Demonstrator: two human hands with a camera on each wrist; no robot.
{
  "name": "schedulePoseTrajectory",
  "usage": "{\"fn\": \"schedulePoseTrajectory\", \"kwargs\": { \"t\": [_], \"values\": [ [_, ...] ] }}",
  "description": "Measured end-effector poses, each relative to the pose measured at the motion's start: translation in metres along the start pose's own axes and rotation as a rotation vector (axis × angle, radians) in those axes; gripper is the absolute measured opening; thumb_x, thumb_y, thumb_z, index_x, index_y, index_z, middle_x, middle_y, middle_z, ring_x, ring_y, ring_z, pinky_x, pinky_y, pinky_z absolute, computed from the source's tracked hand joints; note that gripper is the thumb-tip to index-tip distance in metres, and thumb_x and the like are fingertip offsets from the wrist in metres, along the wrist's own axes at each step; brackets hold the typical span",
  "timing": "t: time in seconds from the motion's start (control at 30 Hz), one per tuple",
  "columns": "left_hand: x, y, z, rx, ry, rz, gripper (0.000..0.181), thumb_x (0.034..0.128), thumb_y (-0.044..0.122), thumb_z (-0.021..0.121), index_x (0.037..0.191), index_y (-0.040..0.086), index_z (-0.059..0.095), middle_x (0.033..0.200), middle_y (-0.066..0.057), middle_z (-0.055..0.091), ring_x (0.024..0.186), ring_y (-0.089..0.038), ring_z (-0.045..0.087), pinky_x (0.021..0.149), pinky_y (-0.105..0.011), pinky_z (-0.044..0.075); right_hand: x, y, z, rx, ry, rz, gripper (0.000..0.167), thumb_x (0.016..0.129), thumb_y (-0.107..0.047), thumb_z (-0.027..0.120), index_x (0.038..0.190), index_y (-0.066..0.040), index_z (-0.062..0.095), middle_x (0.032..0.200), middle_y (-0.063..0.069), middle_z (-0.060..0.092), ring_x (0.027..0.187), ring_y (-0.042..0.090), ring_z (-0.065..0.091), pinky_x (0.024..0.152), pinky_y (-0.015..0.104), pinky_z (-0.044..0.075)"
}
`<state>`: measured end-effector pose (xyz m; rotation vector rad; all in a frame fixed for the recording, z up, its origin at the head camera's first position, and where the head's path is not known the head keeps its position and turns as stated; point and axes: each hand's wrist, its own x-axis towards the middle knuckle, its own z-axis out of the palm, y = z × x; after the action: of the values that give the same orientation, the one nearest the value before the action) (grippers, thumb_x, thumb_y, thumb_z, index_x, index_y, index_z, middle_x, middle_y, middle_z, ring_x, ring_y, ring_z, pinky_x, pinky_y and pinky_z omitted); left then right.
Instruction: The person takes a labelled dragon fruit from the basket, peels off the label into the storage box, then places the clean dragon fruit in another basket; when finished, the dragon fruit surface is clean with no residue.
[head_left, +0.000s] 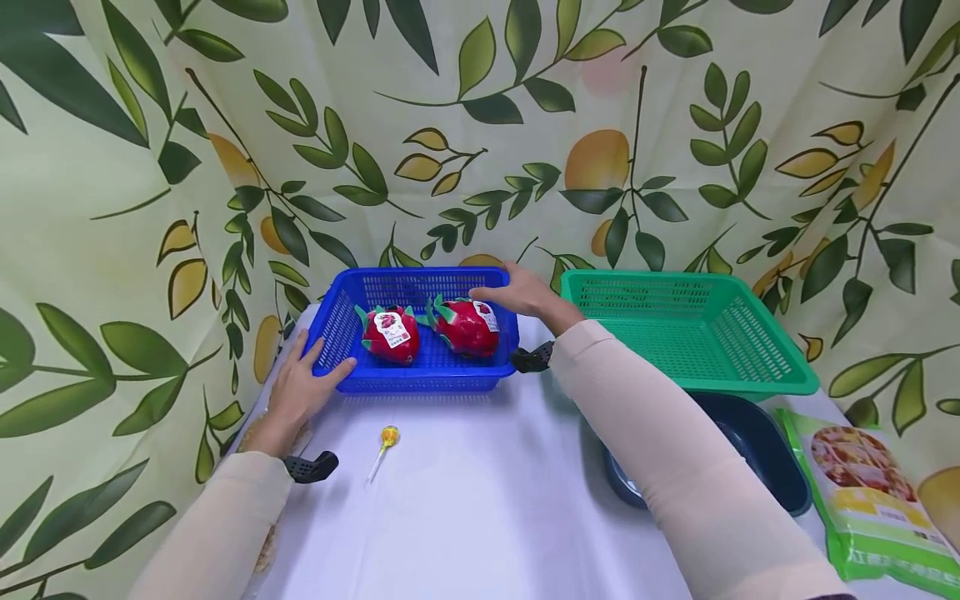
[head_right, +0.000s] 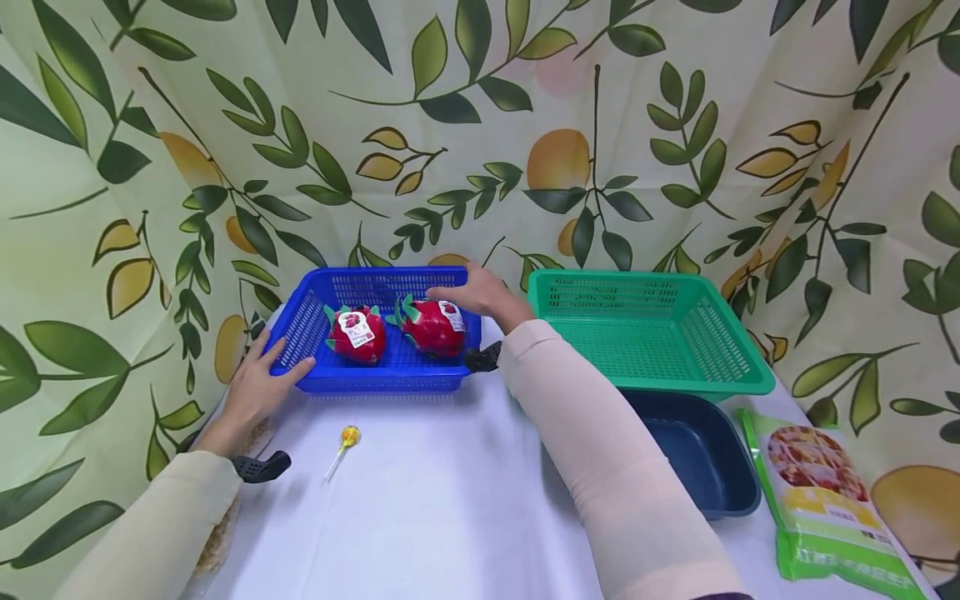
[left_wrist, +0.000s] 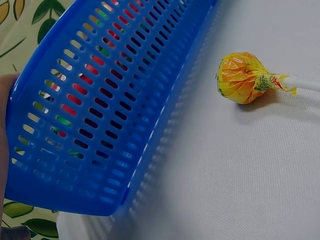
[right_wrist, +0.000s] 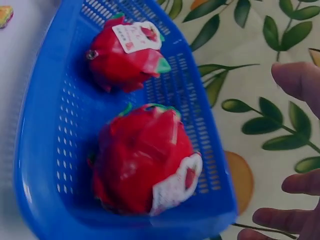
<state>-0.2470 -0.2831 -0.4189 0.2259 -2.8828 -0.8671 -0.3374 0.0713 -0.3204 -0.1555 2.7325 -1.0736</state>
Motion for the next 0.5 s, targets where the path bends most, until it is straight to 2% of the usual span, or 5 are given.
{"fn": "schedulePoseTrajectory", "kwargs": {
  "t": [0.23,0.5],
  "values": [
    [-0.001,0.000,0.001,0.005,0.005,-0.009,0.097,0.0857,0.069,0.051,0.154,0.007,0.019,0.160,-0.014,-0.002,0.140,-0.049,0.005,0.101,-0.072,0.015,0.014,-0.008,0.019,-0.023,0.011,-0.004,0.098,0.081,-0.058,0.065,0.153,-0.008,0.022,0.151,0.017,0.033,0.134,0.037,0.035,0.100,0.057,0.037],
    [-0.001,0.000,0.001,-0.008,0.001,-0.024,0.098,0.0848,0.070,0.051,0.154,0.010,0.018,0.160,-0.012,-0.003,0.140,-0.048,0.004,0.100,-0.073,0.015,0.025,-0.015,0.035,-0.067,0.001,0.023,0.096,0.083,-0.055,0.066,0.153,-0.007,0.022,0.154,0.015,0.029,0.138,0.036,0.027,0.104,0.056,0.033]
  ]
}}
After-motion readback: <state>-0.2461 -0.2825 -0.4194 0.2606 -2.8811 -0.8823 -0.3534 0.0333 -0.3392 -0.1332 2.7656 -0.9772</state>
